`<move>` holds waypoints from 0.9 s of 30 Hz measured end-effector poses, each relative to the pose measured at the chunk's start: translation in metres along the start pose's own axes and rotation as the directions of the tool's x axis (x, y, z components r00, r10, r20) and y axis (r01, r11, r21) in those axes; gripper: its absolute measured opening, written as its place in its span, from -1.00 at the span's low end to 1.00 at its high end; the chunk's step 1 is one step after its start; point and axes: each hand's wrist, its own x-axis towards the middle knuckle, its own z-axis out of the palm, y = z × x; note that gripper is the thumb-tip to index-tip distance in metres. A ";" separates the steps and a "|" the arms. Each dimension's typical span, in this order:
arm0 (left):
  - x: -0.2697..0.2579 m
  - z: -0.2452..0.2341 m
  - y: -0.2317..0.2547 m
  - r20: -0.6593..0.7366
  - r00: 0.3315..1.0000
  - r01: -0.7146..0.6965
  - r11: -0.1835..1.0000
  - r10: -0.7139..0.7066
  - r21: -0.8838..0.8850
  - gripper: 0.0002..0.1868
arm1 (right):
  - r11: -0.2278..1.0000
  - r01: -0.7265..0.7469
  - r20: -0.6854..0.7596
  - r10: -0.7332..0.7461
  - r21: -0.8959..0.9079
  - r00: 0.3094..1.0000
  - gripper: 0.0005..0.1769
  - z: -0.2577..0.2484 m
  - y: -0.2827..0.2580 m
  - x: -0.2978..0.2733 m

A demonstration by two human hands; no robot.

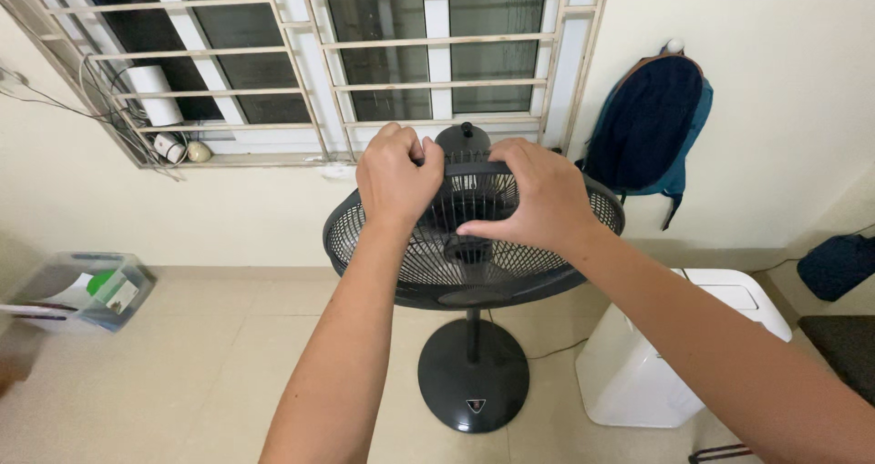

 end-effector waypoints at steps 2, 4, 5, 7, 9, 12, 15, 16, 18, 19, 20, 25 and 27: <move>0.002 0.001 -0.001 -0.007 1.000 -0.010 1.000 0.010 -0.025 -0.67 | 1.000 0.006 -0.009 -0.006 -0.002 1.000 -0.06 0.000 0.000 0.000; 0.002 0.002 -0.002 -0.017 1.000 -0.016 0.999 0.015 -0.036 -0.66 | 1.000 0.007 -0.012 -0.007 -0.003 1.000 -0.06 0.000 0.001 0.001; 0.003 0.003 -0.002 -0.025 1.000 -0.018 0.999 0.018 -0.033 -0.65 | 1.000 0.007 -0.013 -0.007 -0.004 1.000 -0.07 0.000 0.001 0.001; 0.002 0.003 -0.002 -0.038 0.999 -0.024 0.999 0.023 -0.033 -0.65 | 1.000 0.006 -0.012 -0.006 -0.005 1.000 -0.08 0.000 0.001 0.001; 0.002 0.002 -0.002 -0.050 0.998 -0.033 0.999 0.031 -0.037 -0.65 | 1.000 0.007 -0.011 -0.007 -0.006 1.000 -0.08 0.000 0.000 0.002; 0.000 0.000 -0.001 -0.065 0.997 -0.044 0.999 0.042 -0.031 -0.65 | 1.000 -0.024 0.029 0.024 -0.011 0.999 -0.10 0.000 -0.002 0.001; -0.001 -0.001 0.000 -0.065 0.995 -0.075 0.996 0.071 -0.056 -0.64 | 1.000 0.009 -0.008 -0.009 -0.018 1.000 -0.09 -0.002 -0.003 0.002; -0.002 -0.002 0.000 -0.058 0.997 -0.063 0.997 0.060 -0.055 -0.64 | 1.000 0.005 -0.009 -0.005 -0.021 1.000 -0.08 -0.002 -0.004 0.002; -0.003 -0.002 0.001 -0.040 0.998 -0.040 0.998 0.038 -0.055 -0.64 | 1.000 -0.005 -0.009 0.005 -0.031 1.000 -0.08 -0.003 -0.005 0.002; -0.002 -0.001 0.001 -0.036 0.998 -0.053 0.997 0.051 -0.056 -0.64 | 1.000 -0.020 0.009 0.020 -0.020 1.000 -0.09 -0.004 -0.005 0.002; -0.001 -0.001 0.001 -0.032 0.997 -0.065 0.996 0.064 -0.056 -0.64 | 0.999 -0.035 0.026 0.035 -0.010 0.999 -0.10 -0.005 -0.005 0.003; 0.001 -0.002 0.001 0.031 0.999 -0.021 0.999 0.023 -0.040 -0.61 | 0.999 -0.029 0.128 0.025 0.029 0.991 -0.13 -0.005 0.005 0.008; 0.001 -0.003 0.001 0.056 0.998 -0.027 0.999 0.028 -0.024 -0.58 | 0.997 -0.032 0.196 0.018 0.072 0.980 -0.21 -0.004 0.016 0.011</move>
